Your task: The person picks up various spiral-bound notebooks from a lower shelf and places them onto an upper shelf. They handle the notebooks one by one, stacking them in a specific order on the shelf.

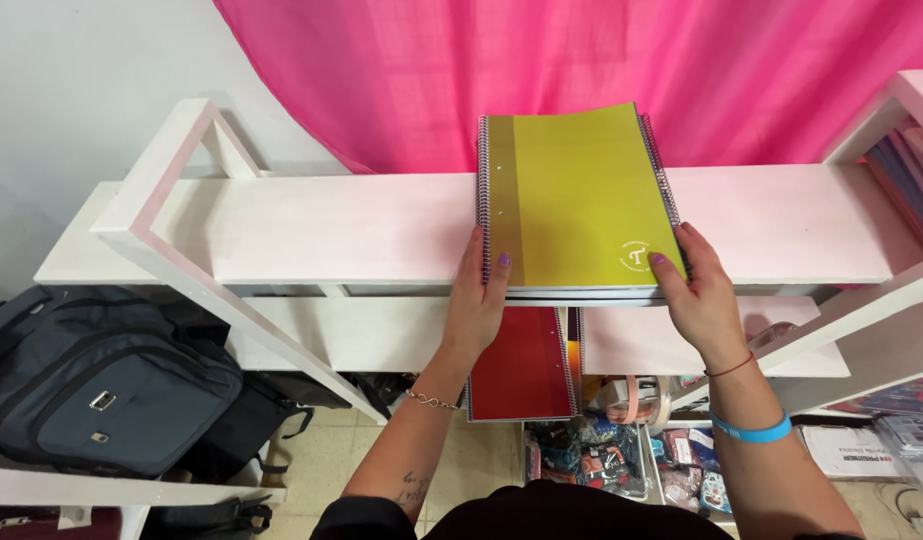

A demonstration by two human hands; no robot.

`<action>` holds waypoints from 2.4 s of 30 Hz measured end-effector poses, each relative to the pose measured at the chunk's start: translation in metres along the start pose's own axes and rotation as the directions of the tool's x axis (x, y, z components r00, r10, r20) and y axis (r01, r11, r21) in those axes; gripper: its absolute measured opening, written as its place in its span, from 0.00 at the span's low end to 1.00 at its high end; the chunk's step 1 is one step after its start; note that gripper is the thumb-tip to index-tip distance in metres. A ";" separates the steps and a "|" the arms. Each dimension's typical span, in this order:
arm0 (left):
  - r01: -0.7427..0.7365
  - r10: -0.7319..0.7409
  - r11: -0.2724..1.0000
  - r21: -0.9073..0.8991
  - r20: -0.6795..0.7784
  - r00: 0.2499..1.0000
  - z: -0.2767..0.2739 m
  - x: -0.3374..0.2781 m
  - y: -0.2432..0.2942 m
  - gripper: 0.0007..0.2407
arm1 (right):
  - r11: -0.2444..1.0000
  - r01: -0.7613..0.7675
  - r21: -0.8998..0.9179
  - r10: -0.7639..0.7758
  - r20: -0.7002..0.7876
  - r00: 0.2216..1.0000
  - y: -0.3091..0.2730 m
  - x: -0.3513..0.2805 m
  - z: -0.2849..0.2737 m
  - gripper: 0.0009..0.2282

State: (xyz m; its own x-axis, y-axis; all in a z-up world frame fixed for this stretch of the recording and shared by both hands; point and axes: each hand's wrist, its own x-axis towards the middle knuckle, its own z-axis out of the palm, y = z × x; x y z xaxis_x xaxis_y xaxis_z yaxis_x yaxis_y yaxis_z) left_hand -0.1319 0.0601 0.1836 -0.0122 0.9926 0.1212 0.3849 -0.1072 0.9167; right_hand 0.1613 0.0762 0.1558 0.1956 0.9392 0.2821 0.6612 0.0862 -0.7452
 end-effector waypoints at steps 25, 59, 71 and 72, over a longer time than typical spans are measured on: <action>0.691 -0.723 0.608 0.391 -0.087 0.685 0.167 -0.066 -0.454 0.24 | 0.565 -0.610 0.556 0.492 0.367 0.790 0.136 -0.148 0.135 0.08; 0.765 -0.820 0.488 0.420 -0.080 0.567 0.172 -0.059 -0.456 0.27 | 0.587 -0.681 0.438 0.531 0.427 0.732 0.118 -0.165 0.117 0.15; 0.827 -0.826 0.562 -0.014 0.032 0.562 0.188 -0.057 -0.435 0.33 | 0.554 -0.701 0.449 0.539 0.449 0.713 0.132 -0.169 0.115 0.19; 0.845 -0.844 0.532 0.041 0.096 0.527 0.187 -0.059 -0.429 0.37 | 0.544 -0.710 0.447 0.548 0.452 0.704 0.134 -0.170 0.115 0.19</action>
State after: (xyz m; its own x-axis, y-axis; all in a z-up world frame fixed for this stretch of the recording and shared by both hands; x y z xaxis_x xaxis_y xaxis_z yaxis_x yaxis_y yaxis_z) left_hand -0.1236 0.0580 -0.2886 -0.2432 0.6192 -0.7466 0.2326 0.7845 0.5749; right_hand 0.1332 -0.0338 -0.0613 0.1726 0.8586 -0.4828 -0.1029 -0.4717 -0.8757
